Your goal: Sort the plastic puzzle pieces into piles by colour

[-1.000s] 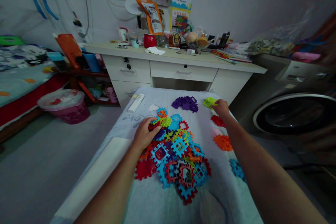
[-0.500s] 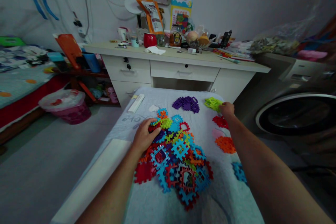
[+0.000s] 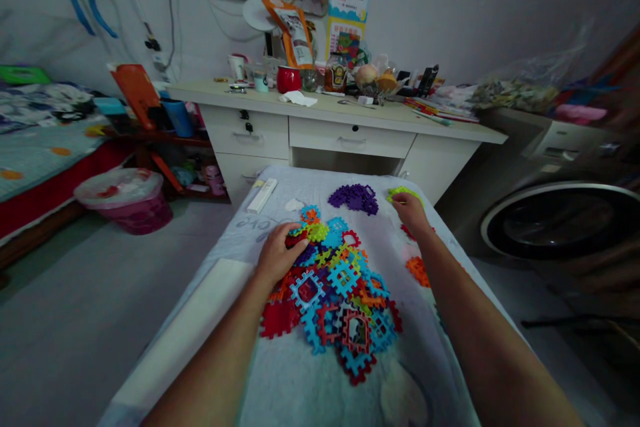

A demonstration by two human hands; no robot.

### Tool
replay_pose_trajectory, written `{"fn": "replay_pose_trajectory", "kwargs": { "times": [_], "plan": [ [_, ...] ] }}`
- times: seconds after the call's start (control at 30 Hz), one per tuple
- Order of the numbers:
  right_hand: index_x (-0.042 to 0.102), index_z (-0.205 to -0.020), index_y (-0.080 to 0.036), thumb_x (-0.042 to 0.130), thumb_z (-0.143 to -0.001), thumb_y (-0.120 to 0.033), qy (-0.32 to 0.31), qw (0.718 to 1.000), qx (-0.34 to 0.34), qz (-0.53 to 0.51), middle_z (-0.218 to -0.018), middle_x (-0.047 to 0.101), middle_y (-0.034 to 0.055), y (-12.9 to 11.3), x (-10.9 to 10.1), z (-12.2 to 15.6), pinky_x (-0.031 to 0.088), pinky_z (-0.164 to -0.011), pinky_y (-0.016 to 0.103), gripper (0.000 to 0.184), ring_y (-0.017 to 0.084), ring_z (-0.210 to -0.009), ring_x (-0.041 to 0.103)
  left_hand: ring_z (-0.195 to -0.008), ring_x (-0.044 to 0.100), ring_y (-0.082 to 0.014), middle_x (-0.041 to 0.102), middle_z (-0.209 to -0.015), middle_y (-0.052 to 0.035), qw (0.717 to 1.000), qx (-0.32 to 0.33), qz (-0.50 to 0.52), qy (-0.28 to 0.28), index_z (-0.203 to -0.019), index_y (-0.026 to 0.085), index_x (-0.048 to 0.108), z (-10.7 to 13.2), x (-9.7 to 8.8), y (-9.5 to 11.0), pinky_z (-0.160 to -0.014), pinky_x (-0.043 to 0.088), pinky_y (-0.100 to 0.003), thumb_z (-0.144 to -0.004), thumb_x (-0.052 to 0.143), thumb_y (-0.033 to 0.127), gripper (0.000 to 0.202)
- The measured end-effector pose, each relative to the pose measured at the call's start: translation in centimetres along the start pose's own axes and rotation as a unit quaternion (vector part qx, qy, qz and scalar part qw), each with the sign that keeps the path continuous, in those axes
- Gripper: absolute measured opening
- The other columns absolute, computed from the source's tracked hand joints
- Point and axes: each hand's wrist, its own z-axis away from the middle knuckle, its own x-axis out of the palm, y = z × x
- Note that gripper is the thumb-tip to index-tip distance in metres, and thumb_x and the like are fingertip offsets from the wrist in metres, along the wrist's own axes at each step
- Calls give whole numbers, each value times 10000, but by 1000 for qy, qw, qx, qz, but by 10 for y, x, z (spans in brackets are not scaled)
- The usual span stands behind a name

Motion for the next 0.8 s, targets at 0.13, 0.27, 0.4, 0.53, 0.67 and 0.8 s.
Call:
{"fn": "replay_pose_trajectory", "kwargs": {
  "times": [0.13, 0.27, 0.4, 0.53, 0.67, 0.8],
  "plan": [
    [679, -879, -164, 584, -745, -202, -216, 968, -93, -91, -717, 670, 2, -38, 24, 33, 452, -628, 232, 169, 142, -665, 605, -1145, 582, -245, 646, -1181, -52, 1000, 5, 1, -1, -1115, 232, 638, -1, 1, -3, -1017, 437, -419, -794, 642, 395, 360],
    [680, -830, -160, 590, -744, -153, -241, 959, -151, -4, -749, 666, 12, -61, 49, 60, 414, -638, 227, 125, 134, -688, 576, -1145, 581, -245, 642, -1188, -55, 1000, 4, 1, 2, -1115, 228, 638, -1, 1, -2, -1017, 437, -419, -798, 638, 389, 356],
    [683, -964, -139, 645, -746, -201, -180, 969, -153, 71, -944, 679, 82, -68, 72, 73, 429, -742, 267, 230, 177, -830, 588, -1141, 584, -245, 643, -1182, -56, 1000, 9, 4, 8, -1105, 226, 638, -1, 2, -3, -1009, 444, -414, -794, 643, 394, 354],
    [647, -1106, -134, 695, -719, -220, -152, 978, -129, 66, -970, 668, 90, -68, 82, 77, 432, -785, 280, 399, 189, -861, 588, -1136, 586, -250, 647, -1173, -59, 1000, 10, 0, 3, -1107, 225, 637, -1, 1, -3, -1010, 445, -424, -793, 644, 403, 361],
    [600, -1191, -142, 684, -692, -168, -156, 983, -90, 25, -914, 660, 52, -67, 83, 77, 428, -706, 259, 506, 160, -754, 575, -1147, 583, -251, 647, -1183, -60, 1000, 5, -5, -1, -1107, 223, 639, -1, 1, -1, -1019, 440, -428, -794, 641, 395, 358],
    [671, -1006, -160, 657, -699, -143, -158, 980, -115, 26, -818, 641, 23, -64, 83, 77, 411, -692, 253, 307, 153, -736, 555, -1146, 586, -250, 649, -1184, -58, 1000, 4, -3, 4, -1104, 225, 643, -1, 1, -1, -1018, 443, -425, -794, 639, 397, 354]
  ]
}}
